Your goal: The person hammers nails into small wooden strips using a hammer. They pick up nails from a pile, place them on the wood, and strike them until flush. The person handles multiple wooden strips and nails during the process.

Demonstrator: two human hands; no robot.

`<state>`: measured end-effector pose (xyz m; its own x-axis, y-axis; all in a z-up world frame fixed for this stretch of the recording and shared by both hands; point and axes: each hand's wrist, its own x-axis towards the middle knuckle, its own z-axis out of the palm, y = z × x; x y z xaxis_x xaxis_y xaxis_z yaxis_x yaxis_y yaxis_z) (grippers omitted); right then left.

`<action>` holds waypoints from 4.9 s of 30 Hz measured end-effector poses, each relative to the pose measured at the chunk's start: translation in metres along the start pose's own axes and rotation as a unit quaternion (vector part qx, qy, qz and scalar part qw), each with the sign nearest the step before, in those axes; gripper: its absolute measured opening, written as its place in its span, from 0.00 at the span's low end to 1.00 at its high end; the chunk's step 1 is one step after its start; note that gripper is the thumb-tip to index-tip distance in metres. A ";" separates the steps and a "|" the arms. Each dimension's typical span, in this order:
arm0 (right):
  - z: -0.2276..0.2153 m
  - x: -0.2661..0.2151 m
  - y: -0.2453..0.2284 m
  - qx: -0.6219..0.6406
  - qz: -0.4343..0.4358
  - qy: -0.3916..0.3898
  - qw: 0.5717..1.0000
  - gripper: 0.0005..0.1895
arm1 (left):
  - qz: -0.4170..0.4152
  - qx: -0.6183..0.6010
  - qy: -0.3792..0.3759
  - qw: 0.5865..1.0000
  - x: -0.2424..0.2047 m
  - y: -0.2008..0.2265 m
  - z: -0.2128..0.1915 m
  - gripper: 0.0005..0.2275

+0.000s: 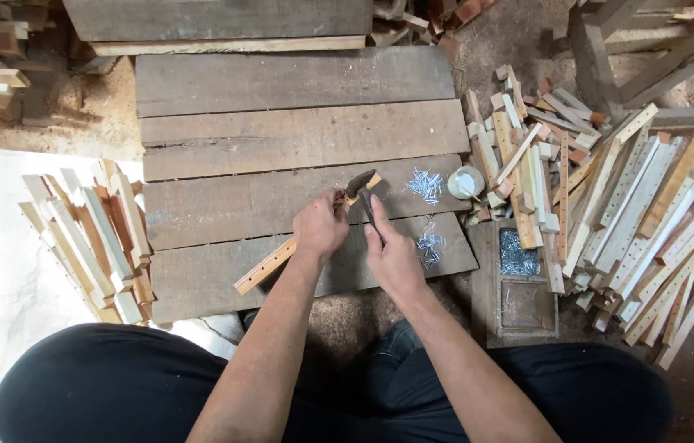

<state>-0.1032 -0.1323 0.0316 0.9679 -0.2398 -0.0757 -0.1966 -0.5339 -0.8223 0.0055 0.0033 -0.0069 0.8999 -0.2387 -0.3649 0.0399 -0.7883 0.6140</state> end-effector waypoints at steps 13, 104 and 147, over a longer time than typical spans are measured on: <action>-0.002 0.001 -0.018 -0.037 0.012 -0.021 0.999 0.27 | -0.006 -0.013 -0.004 1.000 -0.005 0.008 -0.008 0.16; -0.047 0.010 0.128 -0.127 0.273 0.017 0.953 0.13 | 0.044 0.015 0.176 0.983 -0.024 0.005 0.011 0.13; 0.033 0.073 0.030 0.229 0.000 -0.019 0.973 0.12 | 0.038 -0.094 0.129 0.986 -0.027 0.002 -0.005 0.04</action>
<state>-0.0333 -0.1391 -0.0175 0.9745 -0.2057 -0.0893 -0.1147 -0.1147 -0.9868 -0.0164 0.0109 0.0070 0.9830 -0.1214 -0.1377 0.0263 -0.6493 0.7601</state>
